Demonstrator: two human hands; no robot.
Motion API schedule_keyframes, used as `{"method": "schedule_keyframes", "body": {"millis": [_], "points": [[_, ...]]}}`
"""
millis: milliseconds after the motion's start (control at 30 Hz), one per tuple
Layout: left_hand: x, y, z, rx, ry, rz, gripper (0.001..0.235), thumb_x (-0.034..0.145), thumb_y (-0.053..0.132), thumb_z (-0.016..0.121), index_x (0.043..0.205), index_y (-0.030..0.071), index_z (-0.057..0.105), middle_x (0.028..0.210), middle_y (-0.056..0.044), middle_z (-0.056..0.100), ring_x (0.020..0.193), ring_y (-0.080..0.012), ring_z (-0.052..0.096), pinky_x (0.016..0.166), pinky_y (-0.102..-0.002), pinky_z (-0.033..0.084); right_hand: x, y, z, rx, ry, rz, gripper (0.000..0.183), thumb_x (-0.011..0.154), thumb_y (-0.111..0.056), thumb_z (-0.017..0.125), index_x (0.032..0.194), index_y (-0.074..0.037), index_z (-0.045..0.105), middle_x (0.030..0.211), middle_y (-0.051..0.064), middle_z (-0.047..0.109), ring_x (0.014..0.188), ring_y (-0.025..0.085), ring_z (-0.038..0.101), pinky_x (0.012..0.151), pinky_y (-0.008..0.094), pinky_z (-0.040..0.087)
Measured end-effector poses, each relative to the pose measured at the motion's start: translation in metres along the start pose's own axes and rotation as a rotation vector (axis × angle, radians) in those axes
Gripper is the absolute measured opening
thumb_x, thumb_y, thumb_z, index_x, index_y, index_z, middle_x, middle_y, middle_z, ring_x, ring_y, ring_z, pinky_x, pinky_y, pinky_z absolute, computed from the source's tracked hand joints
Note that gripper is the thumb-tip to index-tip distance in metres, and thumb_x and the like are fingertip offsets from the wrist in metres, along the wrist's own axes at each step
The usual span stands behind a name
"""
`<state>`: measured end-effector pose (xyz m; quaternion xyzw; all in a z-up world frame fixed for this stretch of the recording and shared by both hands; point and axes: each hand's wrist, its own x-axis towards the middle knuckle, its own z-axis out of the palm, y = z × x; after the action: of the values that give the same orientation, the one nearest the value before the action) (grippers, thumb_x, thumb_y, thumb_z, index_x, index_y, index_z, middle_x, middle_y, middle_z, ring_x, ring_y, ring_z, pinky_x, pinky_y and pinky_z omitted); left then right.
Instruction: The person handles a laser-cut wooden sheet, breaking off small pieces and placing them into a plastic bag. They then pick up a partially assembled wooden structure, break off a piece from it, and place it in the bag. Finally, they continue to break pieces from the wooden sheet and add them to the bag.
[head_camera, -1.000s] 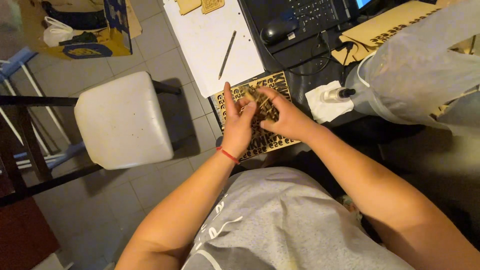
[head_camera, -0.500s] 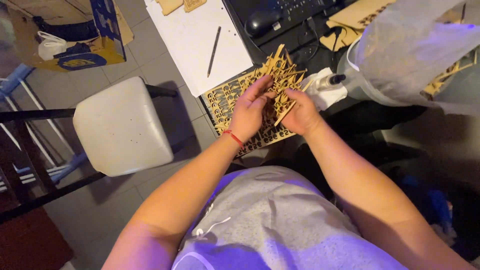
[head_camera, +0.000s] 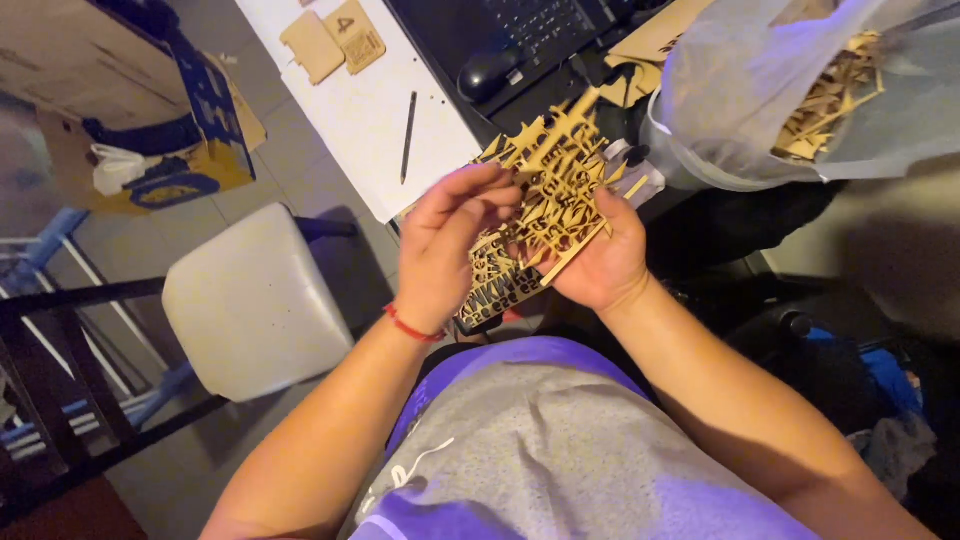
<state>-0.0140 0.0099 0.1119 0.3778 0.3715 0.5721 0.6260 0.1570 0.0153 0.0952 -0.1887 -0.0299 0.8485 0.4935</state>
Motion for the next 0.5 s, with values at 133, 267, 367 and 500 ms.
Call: {"method": "schedule_keyframes", "body": {"millis": [133, 267, 367, 500], "points": [[0.001, 0.032, -0.018, 0.15, 0.177, 0.242, 0.027, 0.095, -0.003, 0.05, 0.12, -0.005, 0.062, 0.111, -0.022, 0.068, 0.101, -0.0259, 0.07, 0.091, -0.036, 0.06, -0.013, 0.006, 0.02, 0.003, 0.0, -0.048, 0.062, 0.083, -0.044, 0.061, 0.134, -0.008, 0.057, 0.131, 0.017, 0.063, 0.118, 0.041, 0.062, 0.095, 0.059, 0.054], [0.0, 0.022, -0.049, 0.055, 0.261, 0.299, 0.024, 0.096, 0.0, 0.052, 0.118, -0.002, 0.061, 0.11, -0.017, 0.068, 0.099, -0.0208, 0.071, 0.088, -0.03, 0.059, -0.022, 0.009, 0.03, -0.008, -0.021, -0.1, 0.063, 0.083, -0.045, 0.062, 0.135, -0.009, 0.057, 0.131, 0.017, 0.063, 0.118, 0.04, 0.062, 0.094, 0.059, 0.055], [-0.008, 0.018, -0.058, -0.014, 0.315, 0.207, 0.023, 0.097, 0.002, 0.052, 0.118, -0.002, 0.06, 0.106, -0.013, 0.068, 0.096, -0.0176, 0.071, 0.086, -0.027, 0.059, -0.038, 0.006, 0.046, 0.003, -0.02, -0.152, 0.065, 0.083, -0.046, 0.062, 0.138, -0.01, 0.055, 0.133, 0.018, 0.062, 0.119, 0.042, 0.061, 0.095, 0.061, 0.054], [-0.001, 0.021, -0.043, 0.085, 0.287, 0.115, 0.023, 0.096, 0.002, 0.055, 0.118, -0.001, 0.06, 0.107, -0.013, 0.066, 0.097, -0.0172, 0.068, 0.085, -0.026, 0.059, -0.077, -0.019, 0.071, -0.007, 0.001, -0.303, 0.066, 0.083, -0.049, 0.061, 0.138, -0.013, 0.056, 0.133, 0.015, 0.062, 0.118, 0.041, 0.061, 0.095, 0.059, 0.054]]}}
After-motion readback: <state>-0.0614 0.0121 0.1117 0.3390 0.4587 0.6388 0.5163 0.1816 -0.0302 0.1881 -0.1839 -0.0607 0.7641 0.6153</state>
